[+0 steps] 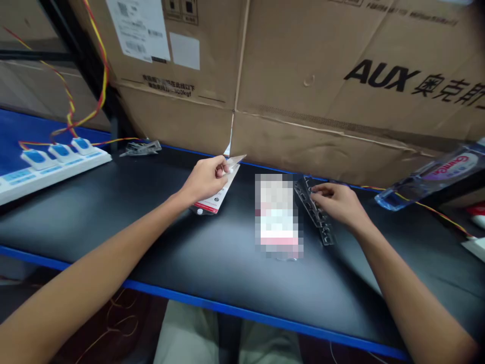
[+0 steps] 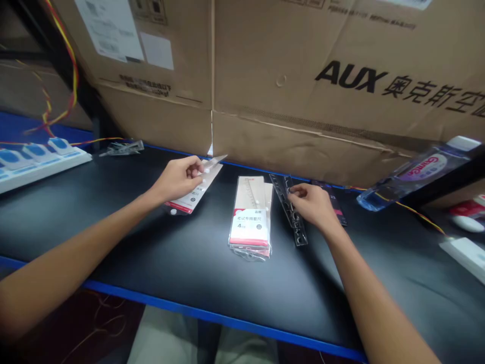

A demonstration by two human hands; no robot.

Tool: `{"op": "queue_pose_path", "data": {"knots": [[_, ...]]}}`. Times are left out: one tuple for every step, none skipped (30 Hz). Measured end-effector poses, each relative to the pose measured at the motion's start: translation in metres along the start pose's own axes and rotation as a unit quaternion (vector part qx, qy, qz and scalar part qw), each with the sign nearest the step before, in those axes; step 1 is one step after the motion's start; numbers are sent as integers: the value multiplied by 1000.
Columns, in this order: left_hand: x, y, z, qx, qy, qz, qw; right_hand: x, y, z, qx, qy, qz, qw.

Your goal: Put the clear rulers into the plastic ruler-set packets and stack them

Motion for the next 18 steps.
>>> {"op": "queue_pose_path", "data": {"knots": [[-6,-2,2,-13,7,8,1000,2,-2,1,-11,-2,-19,1000],[-13,-3,4,-21,16,18,999,5,-3,3,-25,-3,-39,999],[-20,-2,8,-24,27,31,999,9,-4,5,-39,-4,-58,998],[-28,0,12,-21,39,50,998,13,-4,7,-52,-5,-73,996],[-36,4,18,-10,49,73,996,18,-4,10,-60,-10,-96,994],[-44,8,24,10,52,93,994,23,-4,12,-63,-19,-124,990],[-50,14,30,40,51,108,992,28,-3,16,-60,-29,-156,986],[-57,21,36,89,52,130,986,34,-1,19,-54,-39,-187,980],[-62,27,42,149,62,148,976,39,0,23,-43,-49,-215,974],[-66,33,47,216,79,157,961,45,2,27,-29,-55,-236,970],[-69,38,51,267,94,161,945,49,4,31,-14,-59,-247,967],[-69,41,54,303,108,160,933,53,7,35,1,-61,-249,967],[-68,43,55,320,118,155,927,56,9,38,18,-61,-252,966],[-65,44,54,319,123,147,928,59,12,41,38,-58,-254,965],[-61,45,53,309,125,135,933,61,14,45,60,-51,-256,964],[-57,46,52,297,130,121,938,62,17,47,84,-40,-257,962],[-53,47,51,286,137,106,943,63,19,50,114,-27,-258,959],[-50,47,50,276,143,90,946,64,22,53,144,-15,-260,955]]}}
Point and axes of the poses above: each hand's wrist, its own z-axis away from the middle knuckle, its own y-axis out of the palm, x = y × z, the point moved 2 cm from there along -z, towards the middle knuckle, and after that the axes turned 4 degrees about -x, right-handed, at the moved point
